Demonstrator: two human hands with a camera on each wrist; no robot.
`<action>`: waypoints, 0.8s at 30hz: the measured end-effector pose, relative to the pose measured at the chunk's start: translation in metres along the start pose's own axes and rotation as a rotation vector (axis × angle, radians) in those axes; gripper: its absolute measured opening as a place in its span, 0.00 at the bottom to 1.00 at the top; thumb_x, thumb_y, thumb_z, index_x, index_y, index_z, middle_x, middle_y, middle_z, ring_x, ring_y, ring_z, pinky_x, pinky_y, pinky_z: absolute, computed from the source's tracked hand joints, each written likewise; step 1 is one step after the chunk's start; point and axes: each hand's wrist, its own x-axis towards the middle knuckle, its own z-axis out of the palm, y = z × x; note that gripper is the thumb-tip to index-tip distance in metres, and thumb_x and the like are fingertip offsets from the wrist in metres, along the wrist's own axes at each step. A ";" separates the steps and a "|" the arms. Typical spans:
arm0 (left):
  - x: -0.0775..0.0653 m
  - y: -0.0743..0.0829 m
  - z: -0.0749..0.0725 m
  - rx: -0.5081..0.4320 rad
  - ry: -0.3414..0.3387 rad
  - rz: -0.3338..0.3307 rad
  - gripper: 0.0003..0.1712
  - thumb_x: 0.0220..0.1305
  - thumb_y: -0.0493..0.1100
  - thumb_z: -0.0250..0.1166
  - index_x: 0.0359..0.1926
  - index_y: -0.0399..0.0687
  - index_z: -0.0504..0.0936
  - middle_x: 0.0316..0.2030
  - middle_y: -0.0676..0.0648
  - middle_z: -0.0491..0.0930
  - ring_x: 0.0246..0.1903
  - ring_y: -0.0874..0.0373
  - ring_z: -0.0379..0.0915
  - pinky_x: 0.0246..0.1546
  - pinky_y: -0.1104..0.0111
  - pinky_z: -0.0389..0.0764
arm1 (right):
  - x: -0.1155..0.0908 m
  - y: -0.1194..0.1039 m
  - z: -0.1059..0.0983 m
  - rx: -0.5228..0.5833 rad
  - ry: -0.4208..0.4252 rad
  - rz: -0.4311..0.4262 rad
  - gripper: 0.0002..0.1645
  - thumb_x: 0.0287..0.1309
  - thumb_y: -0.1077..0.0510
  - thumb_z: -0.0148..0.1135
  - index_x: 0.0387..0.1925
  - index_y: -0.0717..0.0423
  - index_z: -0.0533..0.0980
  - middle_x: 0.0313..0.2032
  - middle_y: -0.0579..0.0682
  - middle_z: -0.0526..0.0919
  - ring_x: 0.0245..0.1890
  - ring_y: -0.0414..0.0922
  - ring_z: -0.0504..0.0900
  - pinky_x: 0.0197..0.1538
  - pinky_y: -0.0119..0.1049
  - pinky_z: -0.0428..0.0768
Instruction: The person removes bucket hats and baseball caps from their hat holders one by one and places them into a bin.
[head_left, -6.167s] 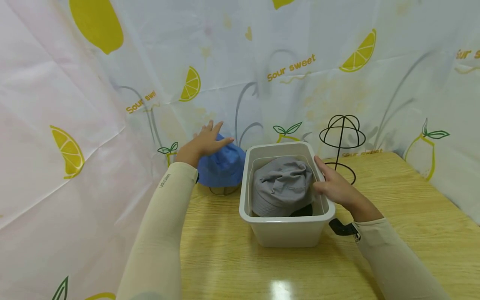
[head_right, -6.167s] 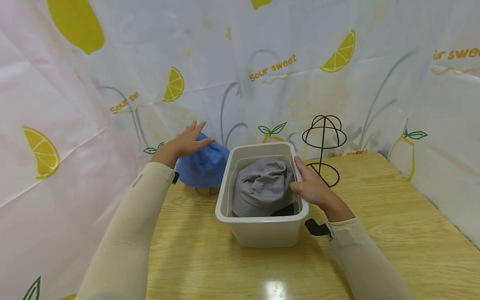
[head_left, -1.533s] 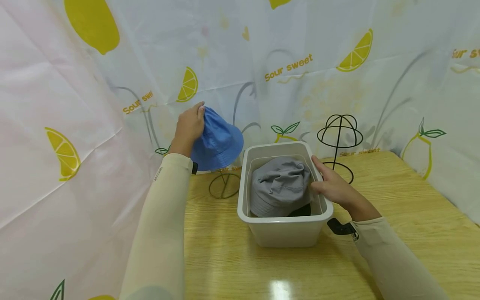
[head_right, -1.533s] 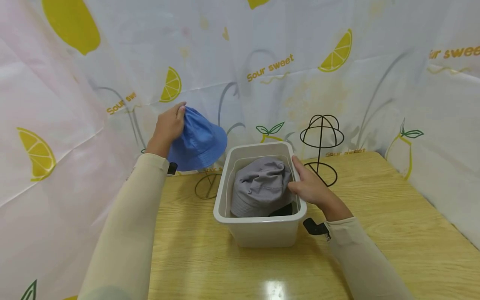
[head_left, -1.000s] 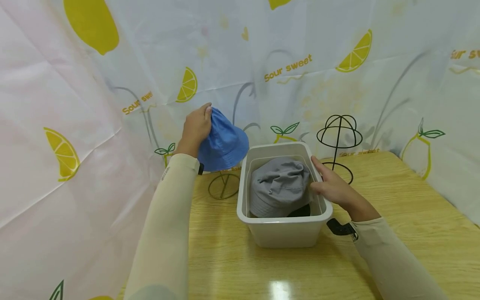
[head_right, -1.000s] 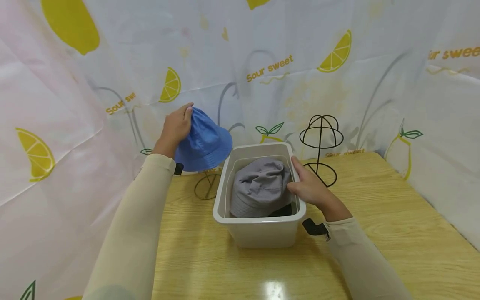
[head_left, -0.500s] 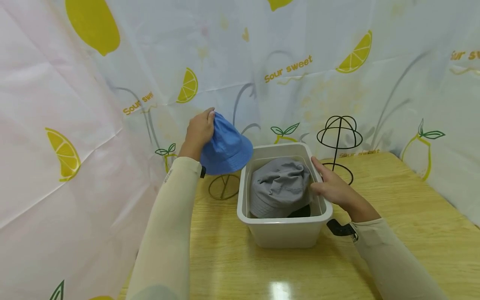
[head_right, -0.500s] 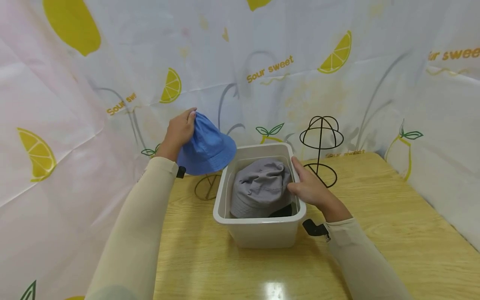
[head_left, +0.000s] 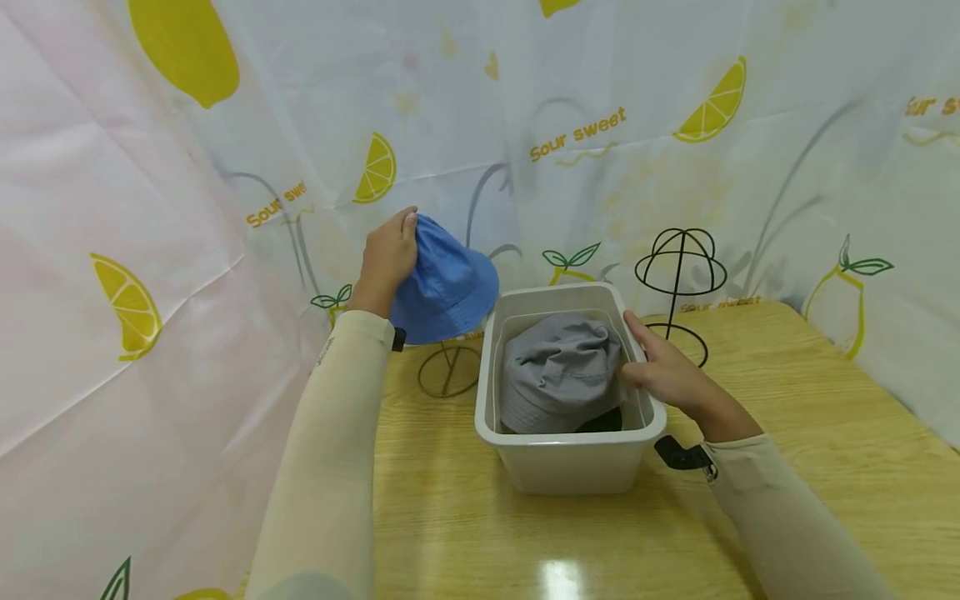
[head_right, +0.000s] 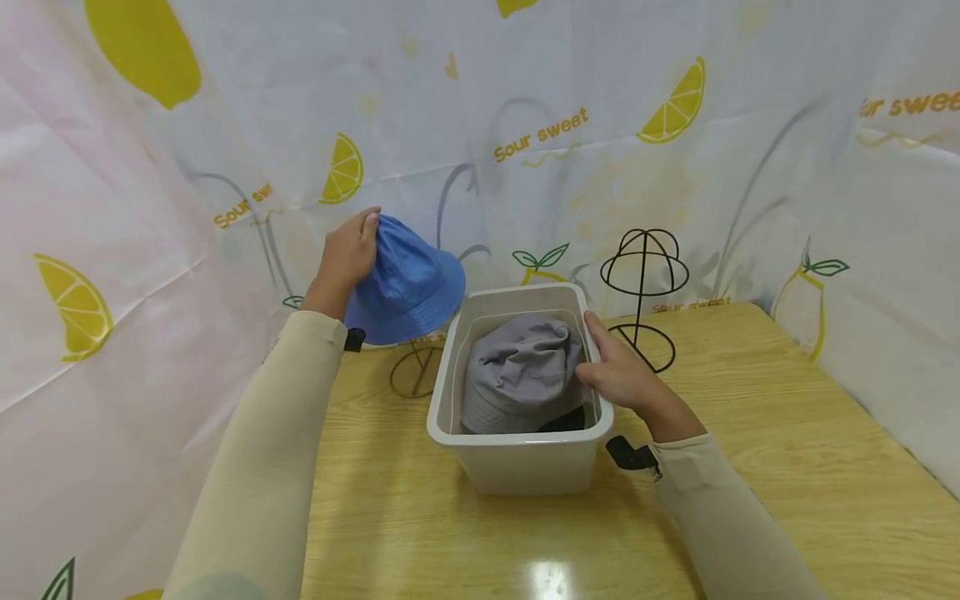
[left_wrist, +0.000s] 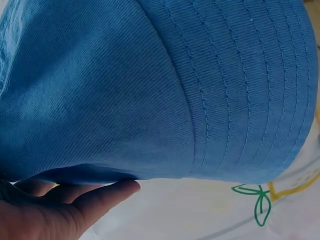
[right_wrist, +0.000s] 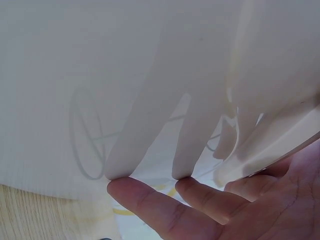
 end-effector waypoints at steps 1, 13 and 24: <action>0.000 -0.002 -0.001 -0.004 0.003 -0.007 0.33 0.84 0.60 0.33 0.79 0.58 0.64 0.77 0.47 0.64 0.77 0.41 0.57 0.78 0.49 0.57 | 0.000 0.000 0.000 0.000 0.001 0.001 0.61 0.55 0.69 0.52 0.83 0.54 0.30 0.82 0.67 0.37 0.70 0.70 0.61 0.52 0.65 0.82; 0.000 -0.026 -0.019 -0.041 0.051 -0.085 0.35 0.84 0.60 0.32 0.77 0.51 0.67 0.76 0.42 0.66 0.76 0.35 0.56 0.78 0.47 0.55 | 0.000 0.000 -0.001 -0.004 -0.002 0.010 0.60 0.58 0.68 0.51 0.83 0.52 0.30 0.83 0.62 0.34 0.72 0.68 0.58 0.53 0.64 0.82; 0.003 -0.018 -0.026 -0.050 0.065 -0.085 0.35 0.84 0.61 0.32 0.76 0.50 0.68 0.75 0.41 0.67 0.76 0.36 0.57 0.78 0.48 0.56 | 0.000 -0.001 0.000 -0.007 0.000 0.012 0.60 0.58 0.69 0.51 0.83 0.54 0.30 0.83 0.62 0.33 0.73 0.67 0.56 0.54 0.64 0.81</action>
